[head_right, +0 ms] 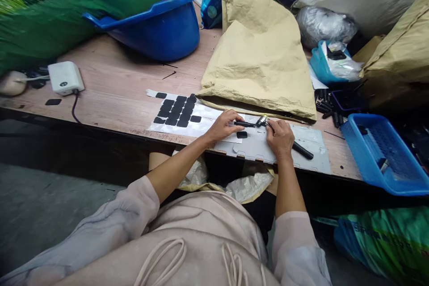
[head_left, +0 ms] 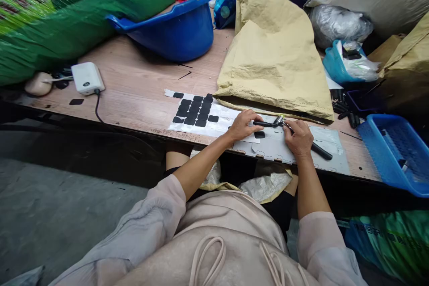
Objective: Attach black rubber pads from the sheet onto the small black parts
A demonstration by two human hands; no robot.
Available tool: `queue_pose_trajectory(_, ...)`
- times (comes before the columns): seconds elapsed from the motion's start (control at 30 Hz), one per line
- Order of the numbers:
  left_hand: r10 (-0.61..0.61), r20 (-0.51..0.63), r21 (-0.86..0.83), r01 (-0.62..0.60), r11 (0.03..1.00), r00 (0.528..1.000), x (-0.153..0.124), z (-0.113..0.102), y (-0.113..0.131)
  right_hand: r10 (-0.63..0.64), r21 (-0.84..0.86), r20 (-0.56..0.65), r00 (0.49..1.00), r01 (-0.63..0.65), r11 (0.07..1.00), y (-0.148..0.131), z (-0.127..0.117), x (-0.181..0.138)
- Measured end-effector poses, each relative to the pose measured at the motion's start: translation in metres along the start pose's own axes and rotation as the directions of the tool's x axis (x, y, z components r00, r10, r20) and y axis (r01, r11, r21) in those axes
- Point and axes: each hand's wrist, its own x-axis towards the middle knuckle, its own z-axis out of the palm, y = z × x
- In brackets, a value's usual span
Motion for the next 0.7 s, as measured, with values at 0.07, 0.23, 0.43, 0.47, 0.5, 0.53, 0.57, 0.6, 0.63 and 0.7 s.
queue_pose_trajectory(0.07, 0.073, 0.022, -0.18, -0.067, 0.981, 0.997, -0.019, -0.005, 0.012, 0.012, 0.009, 0.007, 1.0, -0.012, 1.0, 0.0, 0.0, 0.0)
queue_pose_trajectory(0.23, 0.138, 0.454, -0.417, 0.073, 0.906, 0.88, -0.087, 0.003, 0.032, 0.024, 0.011, 0.012, 1.0, -0.024, 1.0, 0.0, 0.001, 0.0)
queue_pose_trajectory(0.43, -0.364, 0.589, 0.243, 0.272, 0.931, 0.722, -0.133, 0.039, -0.011, 0.011, 0.008, 0.011, 1.0, -0.011, 1.0, 0.001, 0.002, 0.001)
queue_pose_trajectory(0.47, -0.45, 0.543, 0.356, 0.291, 0.888, 0.709, -0.135, 0.043, -0.019, 0.012, 0.007, 0.009, 1.0, -0.012, 1.0, 0.001, 0.002, 0.0)
queue_pose_trajectory(0.5, -0.513, 0.505, 0.448, 0.296, 0.843, 0.695, -0.137, 0.046, -0.025, 0.014, 0.005, 0.007, 1.0, -0.014, 1.0, 0.0, 0.002, 0.0)
queue_pose_trajectory(0.53, -0.552, 0.485, 0.517, 0.287, 0.807, 0.678, -0.137, 0.048, -0.028, 0.015, 0.002, 0.004, 1.0, -0.015, 1.0, 0.0, 0.002, 0.0)
queue_pose_trajectory(0.57, -0.574, 0.488, 0.562, 0.266, 0.783, 0.658, -0.137, 0.048, -0.029, 0.014, 0.0, 0.001, 1.0, -0.014, 1.0, 0.0, 0.002, 0.0)
queue_pose_trajectory(0.6, -0.581, 0.515, 0.584, 0.239, 0.776, 0.631, -0.136, 0.046, -0.027, 0.011, 0.0, -0.001, 1.0, -0.011, 1.0, 0.0, 0.001, 0.0)
queue_pose_trajectory(0.63, -0.569, 0.558, 0.581, 0.206, 0.788, 0.603, -0.135, 0.043, -0.023, 0.007, 0.0, -0.001, 1.0, -0.007, 1.0, 0.0, 0.001, -0.001)
queue_pose_trajectory(0.7, -0.491, 0.665, 0.502, 0.15, 0.852, 0.563, -0.129, 0.031, -0.008, 0.0, -0.004, -0.001, 1.0, 0.0, 1.0, -0.001, 0.001, -0.001)
